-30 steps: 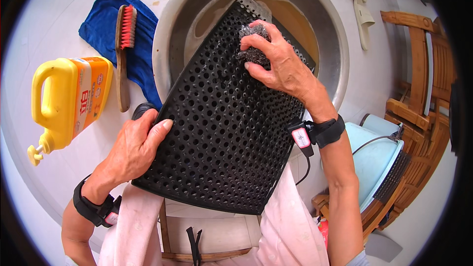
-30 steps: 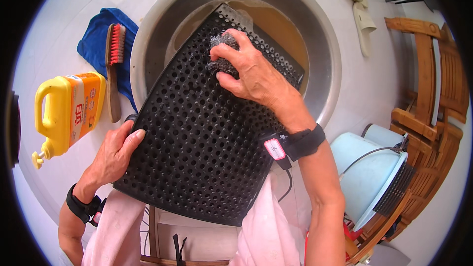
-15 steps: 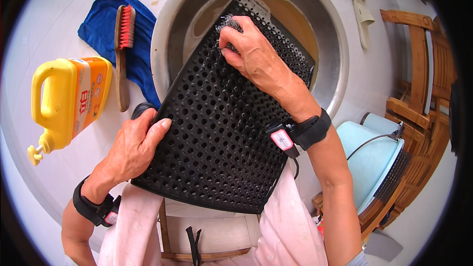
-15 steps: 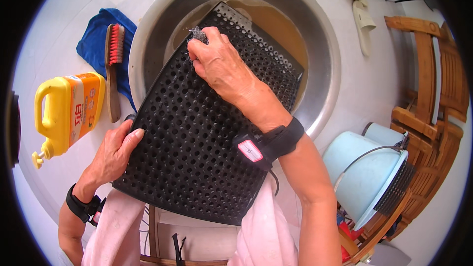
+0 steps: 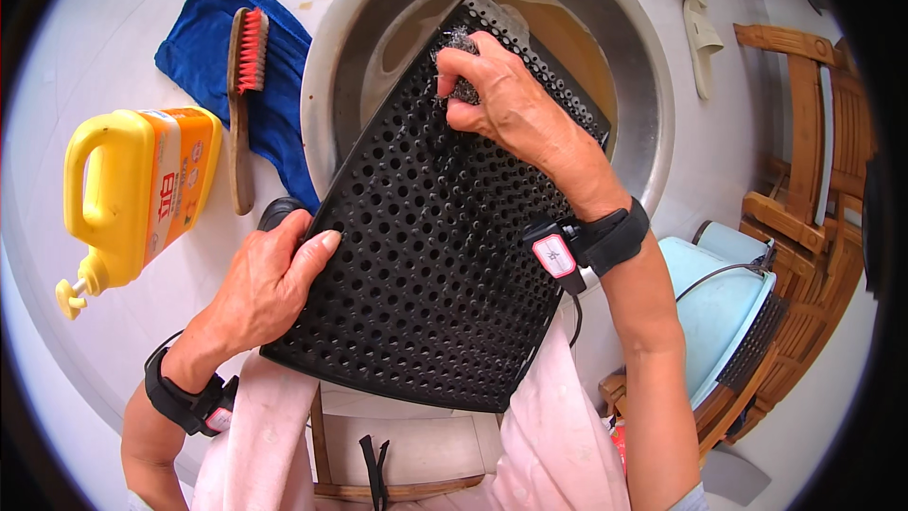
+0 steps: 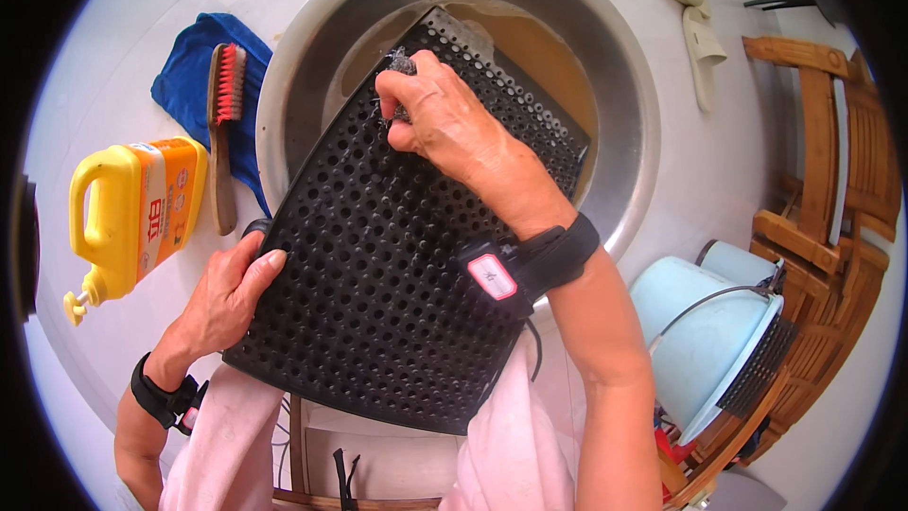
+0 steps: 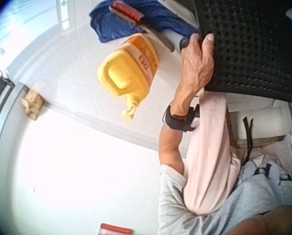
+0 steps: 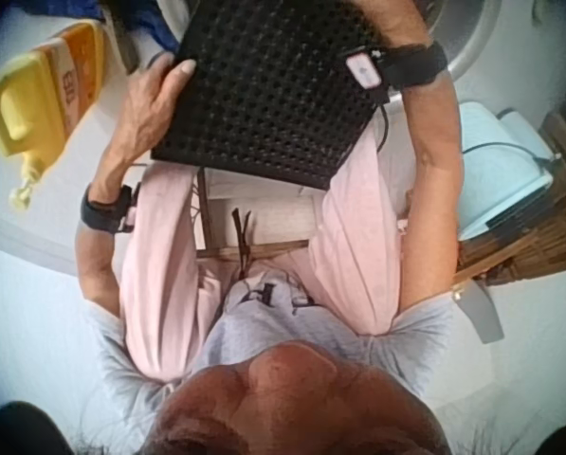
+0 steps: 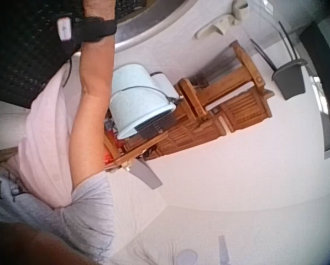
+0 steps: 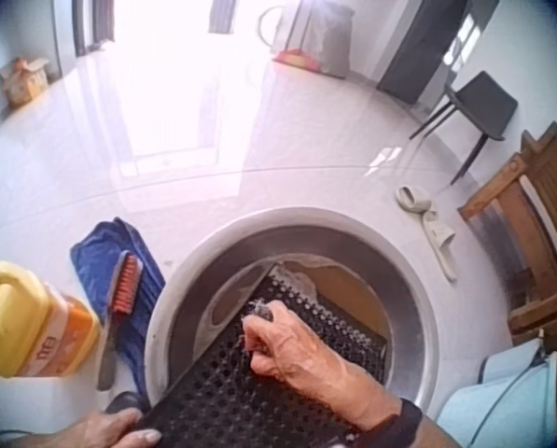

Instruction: Cleaning a black textured rubber mat using a steel wool scrubber and soapy water in a basin.

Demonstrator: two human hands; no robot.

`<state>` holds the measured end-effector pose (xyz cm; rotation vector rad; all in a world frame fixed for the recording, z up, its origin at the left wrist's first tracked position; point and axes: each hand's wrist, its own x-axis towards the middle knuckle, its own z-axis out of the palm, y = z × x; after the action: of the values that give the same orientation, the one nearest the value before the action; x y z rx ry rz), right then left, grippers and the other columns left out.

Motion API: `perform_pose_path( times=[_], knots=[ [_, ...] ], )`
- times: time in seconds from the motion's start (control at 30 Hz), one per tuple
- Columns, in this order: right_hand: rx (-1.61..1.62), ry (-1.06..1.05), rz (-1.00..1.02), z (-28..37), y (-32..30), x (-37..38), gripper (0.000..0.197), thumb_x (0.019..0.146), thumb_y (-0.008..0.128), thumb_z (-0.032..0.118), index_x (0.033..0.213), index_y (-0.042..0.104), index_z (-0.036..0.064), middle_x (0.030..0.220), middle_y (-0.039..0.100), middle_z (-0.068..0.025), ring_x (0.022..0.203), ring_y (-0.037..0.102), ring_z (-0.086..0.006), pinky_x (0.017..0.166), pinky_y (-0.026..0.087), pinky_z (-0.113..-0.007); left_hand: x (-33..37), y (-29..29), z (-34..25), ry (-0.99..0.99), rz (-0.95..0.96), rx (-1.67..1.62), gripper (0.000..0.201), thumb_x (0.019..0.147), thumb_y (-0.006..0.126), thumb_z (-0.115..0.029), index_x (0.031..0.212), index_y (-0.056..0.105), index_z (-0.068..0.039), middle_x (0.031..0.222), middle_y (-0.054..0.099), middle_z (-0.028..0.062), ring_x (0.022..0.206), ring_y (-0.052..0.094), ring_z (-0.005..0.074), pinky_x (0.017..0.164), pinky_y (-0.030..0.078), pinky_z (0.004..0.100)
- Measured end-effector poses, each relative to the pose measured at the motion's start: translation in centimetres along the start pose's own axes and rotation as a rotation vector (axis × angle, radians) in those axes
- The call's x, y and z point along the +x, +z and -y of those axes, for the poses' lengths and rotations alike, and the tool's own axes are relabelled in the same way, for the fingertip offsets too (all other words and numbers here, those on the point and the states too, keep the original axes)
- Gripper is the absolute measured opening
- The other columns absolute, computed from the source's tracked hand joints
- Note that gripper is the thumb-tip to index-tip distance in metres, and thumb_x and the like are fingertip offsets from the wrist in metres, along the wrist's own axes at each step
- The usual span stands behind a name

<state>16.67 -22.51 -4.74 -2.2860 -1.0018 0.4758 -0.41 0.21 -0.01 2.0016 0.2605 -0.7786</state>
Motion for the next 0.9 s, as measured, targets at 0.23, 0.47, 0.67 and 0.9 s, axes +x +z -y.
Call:
perform_pose_path(
  times=[0.23, 0.47, 0.67, 0.9],
  knots=[
    [0.054, -0.013, 0.011, -1.0, -0.7, -0.4, 0.019, 0.074, 0.070, 0.008, 0.089, 0.059, 0.0063, 0.083, 0.050, -0.0126, 0.080, 0.053, -0.0287, 0.075, 0.043, -0.040, 0.0, 0.3, 0.1, 0.001, -0.013, -0.053, 0.040, 0.097, 0.049, -0.033, 0.081, 0.047, 0.004, 0.061, 0.041, 0.0214, 0.056, 0.038, 0.0293, 0.057, 0.037, 0.0406],
    [-0.107, -0.116, 0.041, 0.1, -0.1, 0.1, 0.018, 0.074, 0.071, 0.007, 0.089, 0.061, 0.0051, 0.094, 0.053, -0.0148, 0.089, 0.058, -0.0313, 0.076, 0.048, -0.040, 0.0, 0.5, 0.5, 0.028, -0.031, -0.061, 0.040, 0.097, 0.048, -0.032, 0.080, 0.045, 0.004, 0.061, 0.037, 0.0185, 0.057, 0.033, 0.0241, 0.056, 0.035, 0.0379],
    [-0.267, -0.251, 0.003, -0.2, 0.5, -0.2, 0.022, 0.073, 0.066, 0.000, 0.093, 0.059, 0.0067, 0.103, 0.053, -0.0166, 0.094, 0.059, -0.0317, 0.081, 0.050, -0.041, 0.0, 0.4, 0.7, 0.014, -0.022, -0.036, 0.039, 0.097, 0.048, -0.031, 0.079, 0.044, 0.003, 0.060, 0.036, 0.0180, 0.057, 0.030, 0.0229, 0.055, 0.035, 0.0375],
    [0.044, -0.153, 0.043, -1.1, -1.0, 0.1, 0.020, 0.075, 0.066, 0.002, 0.092, 0.059, 0.0075, 0.093, 0.054, -0.0120, 0.086, 0.058, -0.0297, 0.076, 0.049, -0.038, 0.0, 0.4, 0.4, 0.035, -0.029, -0.053, 0.039, 0.097, 0.048, -0.031, 0.080, 0.046, 0.003, 0.060, 0.038, 0.0185, 0.056, 0.032, 0.0243, 0.055, 0.036, 0.0378]
  ],
)
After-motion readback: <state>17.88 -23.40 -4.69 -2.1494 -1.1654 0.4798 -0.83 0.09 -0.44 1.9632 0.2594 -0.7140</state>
